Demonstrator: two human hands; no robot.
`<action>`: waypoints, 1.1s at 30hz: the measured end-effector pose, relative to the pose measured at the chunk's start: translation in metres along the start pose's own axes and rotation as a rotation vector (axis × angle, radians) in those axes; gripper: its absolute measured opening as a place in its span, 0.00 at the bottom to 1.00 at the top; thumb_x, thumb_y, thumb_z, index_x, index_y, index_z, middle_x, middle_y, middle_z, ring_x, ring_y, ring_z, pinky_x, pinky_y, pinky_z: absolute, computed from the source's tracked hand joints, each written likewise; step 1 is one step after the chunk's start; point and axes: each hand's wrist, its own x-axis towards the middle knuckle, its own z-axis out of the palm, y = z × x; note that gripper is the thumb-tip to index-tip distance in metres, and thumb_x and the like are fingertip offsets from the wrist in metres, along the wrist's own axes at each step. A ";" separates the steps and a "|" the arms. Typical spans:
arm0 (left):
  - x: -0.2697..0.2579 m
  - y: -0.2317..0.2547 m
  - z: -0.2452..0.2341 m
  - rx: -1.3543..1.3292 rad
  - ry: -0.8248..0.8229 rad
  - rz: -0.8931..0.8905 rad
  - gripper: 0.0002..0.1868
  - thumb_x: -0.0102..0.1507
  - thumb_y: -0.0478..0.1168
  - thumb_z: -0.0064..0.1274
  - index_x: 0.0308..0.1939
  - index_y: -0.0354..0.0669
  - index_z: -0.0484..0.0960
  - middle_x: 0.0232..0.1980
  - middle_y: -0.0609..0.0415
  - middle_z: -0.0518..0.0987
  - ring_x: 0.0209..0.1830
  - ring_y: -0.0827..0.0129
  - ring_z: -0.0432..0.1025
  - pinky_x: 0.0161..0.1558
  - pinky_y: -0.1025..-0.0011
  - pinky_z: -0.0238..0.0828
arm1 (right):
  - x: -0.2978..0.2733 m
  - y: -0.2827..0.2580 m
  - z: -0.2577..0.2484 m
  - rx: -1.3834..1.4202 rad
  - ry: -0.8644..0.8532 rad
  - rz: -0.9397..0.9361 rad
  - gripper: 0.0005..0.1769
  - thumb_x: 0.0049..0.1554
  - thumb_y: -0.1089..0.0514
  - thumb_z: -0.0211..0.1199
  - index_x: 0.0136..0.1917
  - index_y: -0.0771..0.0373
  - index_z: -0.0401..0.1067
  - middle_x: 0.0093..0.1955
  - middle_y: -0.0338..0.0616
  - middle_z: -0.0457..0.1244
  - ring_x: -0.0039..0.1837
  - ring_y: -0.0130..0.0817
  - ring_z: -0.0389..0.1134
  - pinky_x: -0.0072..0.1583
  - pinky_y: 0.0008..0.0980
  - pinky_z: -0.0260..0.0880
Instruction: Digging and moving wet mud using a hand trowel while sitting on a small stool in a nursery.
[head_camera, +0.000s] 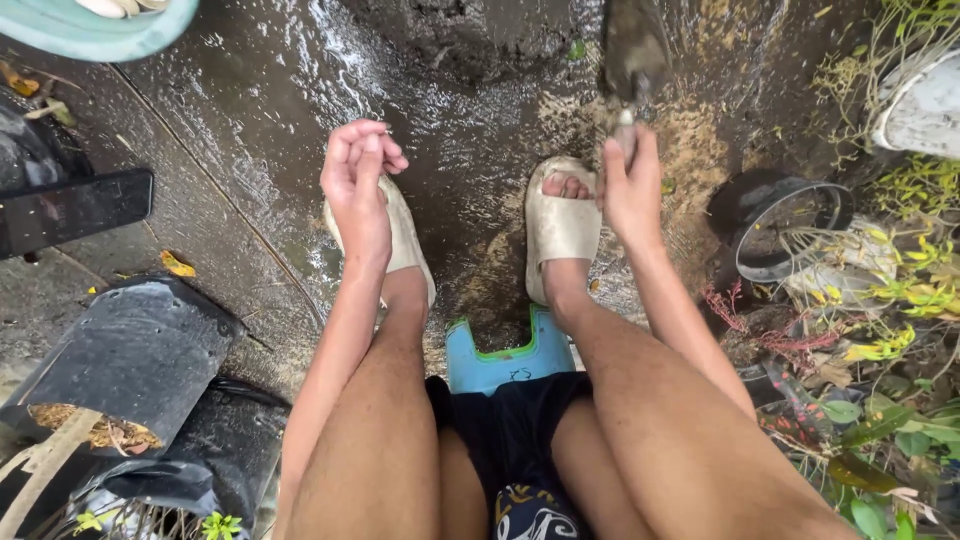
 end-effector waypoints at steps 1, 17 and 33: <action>0.001 -0.002 -0.001 -0.003 0.004 0.006 0.09 0.71 0.41 0.41 0.50 0.43 0.74 0.35 0.54 0.75 0.35 0.71 0.73 0.42 0.74 0.71 | -0.002 0.000 0.001 -0.001 -0.002 -0.007 0.18 0.69 0.59 0.46 0.67 0.75 0.57 0.28 0.39 0.58 0.26 0.28 0.61 0.30 0.26 0.60; -0.004 -0.008 -0.011 -0.023 -0.019 -0.034 0.10 0.72 0.42 0.40 0.51 0.43 0.73 0.37 0.53 0.74 0.37 0.70 0.72 0.43 0.74 0.71 | -0.001 -0.026 -0.043 -0.694 -0.463 -0.547 0.18 0.59 0.58 0.67 0.59 0.70 0.74 0.44 0.57 0.69 0.47 0.48 0.73 0.48 0.39 0.73; -0.029 0.043 0.008 0.533 -0.990 -0.461 0.14 0.68 0.44 0.45 0.42 0.38 0.82 0.34 0.47 0.80 0.35 0.63 0.73 0.41 0.62 0.72 | 0.049 0.014 -0.016 -1.035 -0.317 -0.662 0.22 0.65 0.43 0.57 0.65 0.58 0.69 0.49 0.46 0.68 0.44 0.47 0.73 0.47 0.47 0.74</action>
